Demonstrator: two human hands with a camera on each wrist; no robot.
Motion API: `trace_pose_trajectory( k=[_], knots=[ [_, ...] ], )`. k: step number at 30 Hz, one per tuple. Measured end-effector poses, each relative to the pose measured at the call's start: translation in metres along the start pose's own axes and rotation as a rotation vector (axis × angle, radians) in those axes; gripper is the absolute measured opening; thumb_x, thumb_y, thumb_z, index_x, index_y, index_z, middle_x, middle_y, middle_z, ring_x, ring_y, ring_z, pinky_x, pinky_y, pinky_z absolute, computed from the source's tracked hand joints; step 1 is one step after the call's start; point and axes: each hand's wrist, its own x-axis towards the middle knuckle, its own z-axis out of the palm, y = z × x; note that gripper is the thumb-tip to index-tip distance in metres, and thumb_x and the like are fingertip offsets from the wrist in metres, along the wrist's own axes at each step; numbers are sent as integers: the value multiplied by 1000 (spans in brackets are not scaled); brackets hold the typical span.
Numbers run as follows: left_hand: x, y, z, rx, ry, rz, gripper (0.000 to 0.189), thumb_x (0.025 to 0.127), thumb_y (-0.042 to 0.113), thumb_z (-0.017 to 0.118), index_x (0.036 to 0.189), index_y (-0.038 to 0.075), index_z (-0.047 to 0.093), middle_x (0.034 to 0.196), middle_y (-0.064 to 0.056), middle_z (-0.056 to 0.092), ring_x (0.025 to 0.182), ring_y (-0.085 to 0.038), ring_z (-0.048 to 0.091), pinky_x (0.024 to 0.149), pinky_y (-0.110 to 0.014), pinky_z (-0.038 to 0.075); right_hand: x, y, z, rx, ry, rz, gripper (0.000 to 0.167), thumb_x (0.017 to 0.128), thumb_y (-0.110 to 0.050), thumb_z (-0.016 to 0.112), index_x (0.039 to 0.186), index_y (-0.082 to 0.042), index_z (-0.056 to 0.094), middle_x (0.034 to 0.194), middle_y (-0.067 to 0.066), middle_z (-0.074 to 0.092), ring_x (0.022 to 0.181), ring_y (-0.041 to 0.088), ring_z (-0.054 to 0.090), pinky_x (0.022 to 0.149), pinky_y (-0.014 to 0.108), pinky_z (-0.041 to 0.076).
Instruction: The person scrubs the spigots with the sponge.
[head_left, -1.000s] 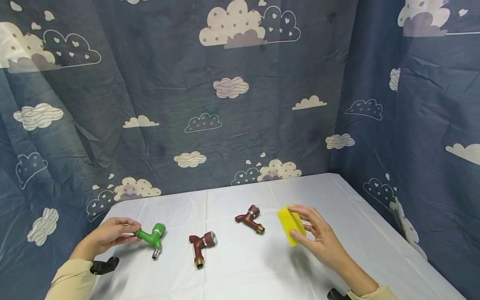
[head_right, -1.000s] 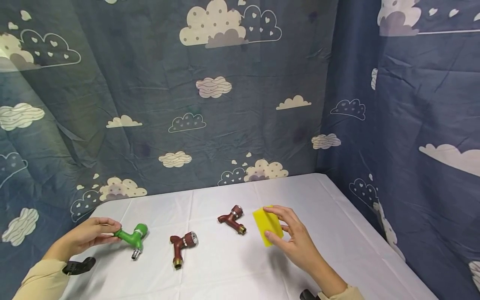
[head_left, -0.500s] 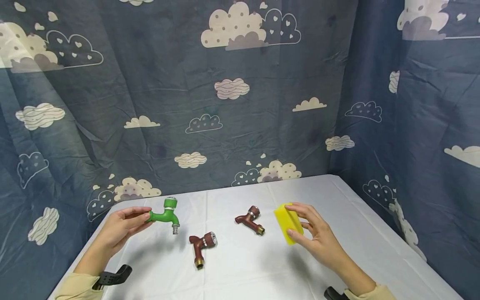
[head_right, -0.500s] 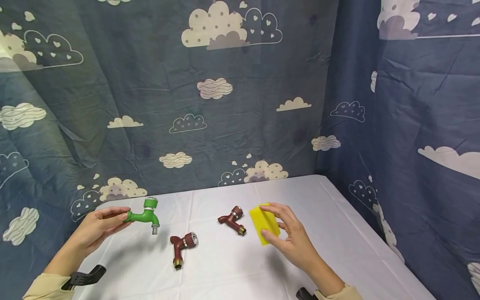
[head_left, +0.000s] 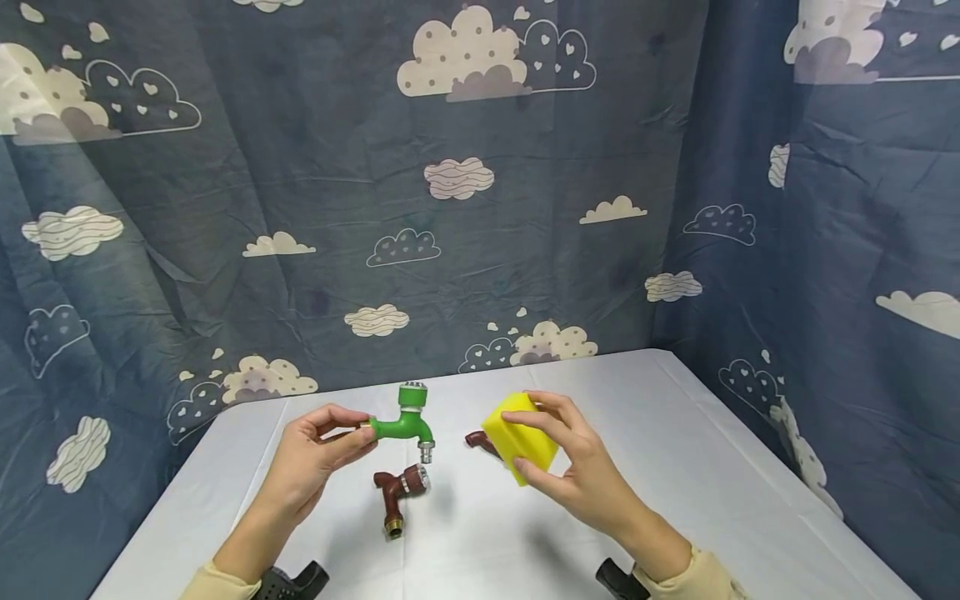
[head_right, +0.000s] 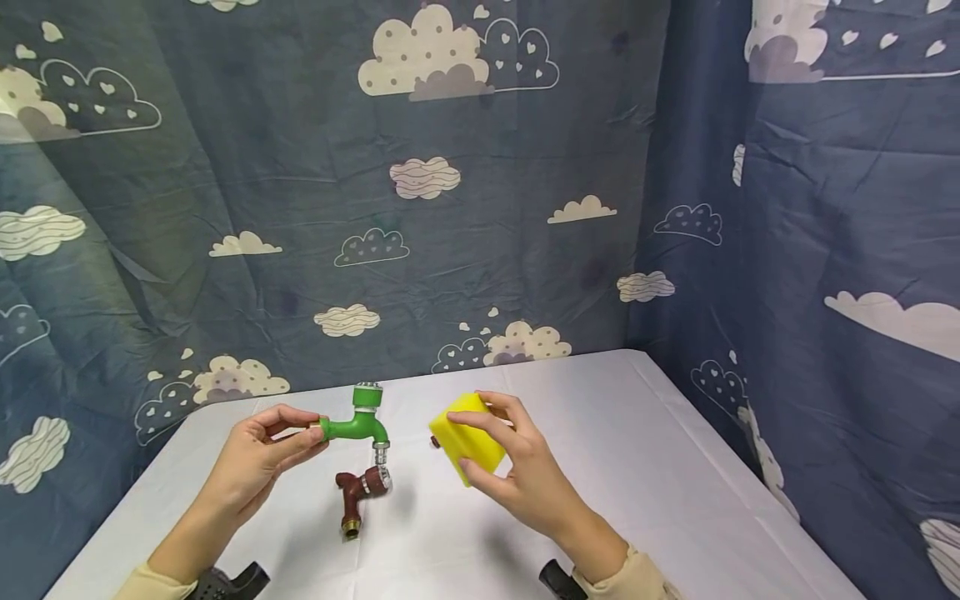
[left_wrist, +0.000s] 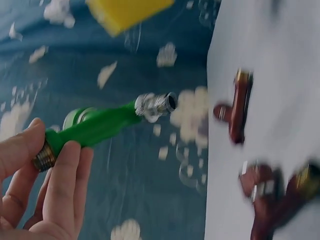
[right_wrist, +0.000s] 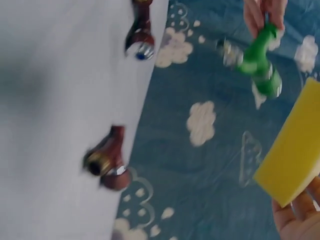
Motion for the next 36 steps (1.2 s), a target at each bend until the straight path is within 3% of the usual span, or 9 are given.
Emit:
trace_pose_trajectory(
  k=[3,7,9,14,22,30,36],
  knots=[
    [-5,-2,24,-16,-9,21,17,91,-10,78,108,-8,73,104,-2,74,91,-15,80,87,-34,68,7,-13,9,10,-6,-33,58,88,-5,85,137,-32,70,154,5,53,128,28,60,93,35,64],
    [-11,-5,53,-41,-31,16,19,89,-6,83,105,-7,74,100,0,79,86,-14,80,72,-26,68,16,-27,21,24,-13,-75,59,89,-5,84,139,-32,70,155,8,50,127,28,60,89,32,66],
    [-14,-7,64,-44,-44,13,22,87,-2,86,105,-6,73,98,0,81,79,-12,78,61,-22,63,20,-32,27,20,-13,-91,58,89,-6,84,139,-31,69,155,9,49,126,29,61,86,29,66],
    [-20,-11,83,-34,-32,67,31,82,0,91,105,-8,71,94,1,82,73,-10,75,53,-17,53,25,-42,34,-70,22,-148,56,89,-6,83,138,-30,71,154,13,49,132,32,58,92,35,67],
    [-22,-15,96,-58,86,221,24,78,-8,90,93,2,75,97,0,78,78,-6,75,47,-12,48,22,-47,32,-156,48,-212,55,85,-1,82,132,-30,75,153,17,50,134,36,55,96,41,67],
    [-25,-13,99,-124,162,257,25,80,-12,87,96,-10,69,99,-1,78,82,-9,79,45,-14,51,17,-47,33,-201,68,-259,59,83,-1,83,133,-29,74,152,16,51,131,35,57,95,43,67],
    [-22,-4,95,-291,230,298,19,86,-18,78,94,-3,72,99,-6,76,87,-15,82,75,-29,69,10,-41,34,-254,51,-269,59,80,-2,84,131,-31,75,153,16,52,130,33,56,95,42,67]
  ],
)
